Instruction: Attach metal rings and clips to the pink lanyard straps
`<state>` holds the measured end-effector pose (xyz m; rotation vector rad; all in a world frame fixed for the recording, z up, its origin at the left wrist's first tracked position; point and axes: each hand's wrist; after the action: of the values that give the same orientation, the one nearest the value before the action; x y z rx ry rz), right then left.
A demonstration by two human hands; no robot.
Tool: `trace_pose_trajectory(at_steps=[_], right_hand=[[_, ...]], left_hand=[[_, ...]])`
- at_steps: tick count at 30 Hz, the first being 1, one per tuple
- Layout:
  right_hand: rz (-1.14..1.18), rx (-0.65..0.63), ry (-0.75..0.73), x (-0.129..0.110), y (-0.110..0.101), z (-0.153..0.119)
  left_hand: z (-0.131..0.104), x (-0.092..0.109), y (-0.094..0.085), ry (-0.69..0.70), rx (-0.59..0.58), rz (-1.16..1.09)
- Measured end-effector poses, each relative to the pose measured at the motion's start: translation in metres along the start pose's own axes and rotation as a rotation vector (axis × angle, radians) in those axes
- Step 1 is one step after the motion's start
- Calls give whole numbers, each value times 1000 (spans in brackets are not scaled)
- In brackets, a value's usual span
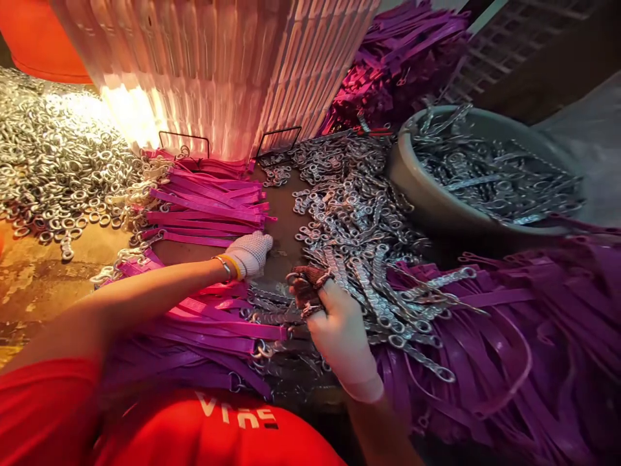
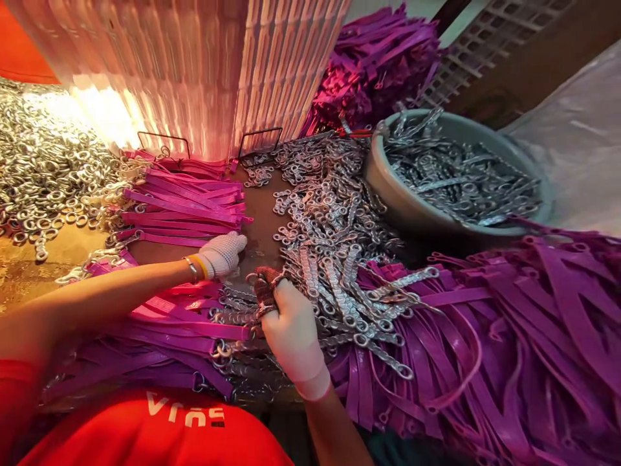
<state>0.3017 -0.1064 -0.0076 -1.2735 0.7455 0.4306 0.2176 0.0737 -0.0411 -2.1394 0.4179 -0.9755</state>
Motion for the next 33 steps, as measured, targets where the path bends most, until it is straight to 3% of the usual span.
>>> trace_pose_trajectory(at_steps=[3,6,9,12,15,18,21,25,30,33], right_hand=[[-27,-48,-94,-4,7,1],[-110,-118,-159,-14,16,2],[-204,-188,-226,-32,23,2],[-370,-265,-295,-49,29,-1],[-537,-252,-364,-57,34,-6],[-536,-167,-404,-59,38,-10],[-469,-133,-368,-65,37,-11],[-501,-301,-316,-77,31,-4],[-715,-507,-189,-82,35,5],[-761,-541,-301,-82,40,4]], left_hand=[[-38,-13,-12,11,-90,-138],[-92,-24,-18,37,-178,-626],[-140,-24,-13,-3,-146,-975],[-167,-19,-2,-31,-75,-998],[-177,-19,11,88,38,-759],[-180,-26,19,230,136,-499],[-182,-33,19,278,68,-647],[-184,-36,14,200,82,-860],[-189,-40,26,173,187,-673],[-192,-43,34,148,243,-571]])
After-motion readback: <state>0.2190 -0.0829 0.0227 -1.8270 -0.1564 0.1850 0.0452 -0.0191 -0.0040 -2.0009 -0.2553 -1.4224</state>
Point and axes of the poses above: each hand's wrist, its own z-axis towards the middle knuckle, its own y-axis out of the palm, x = y × z, and after that the axes turned 7 degrees about -x, right-handed
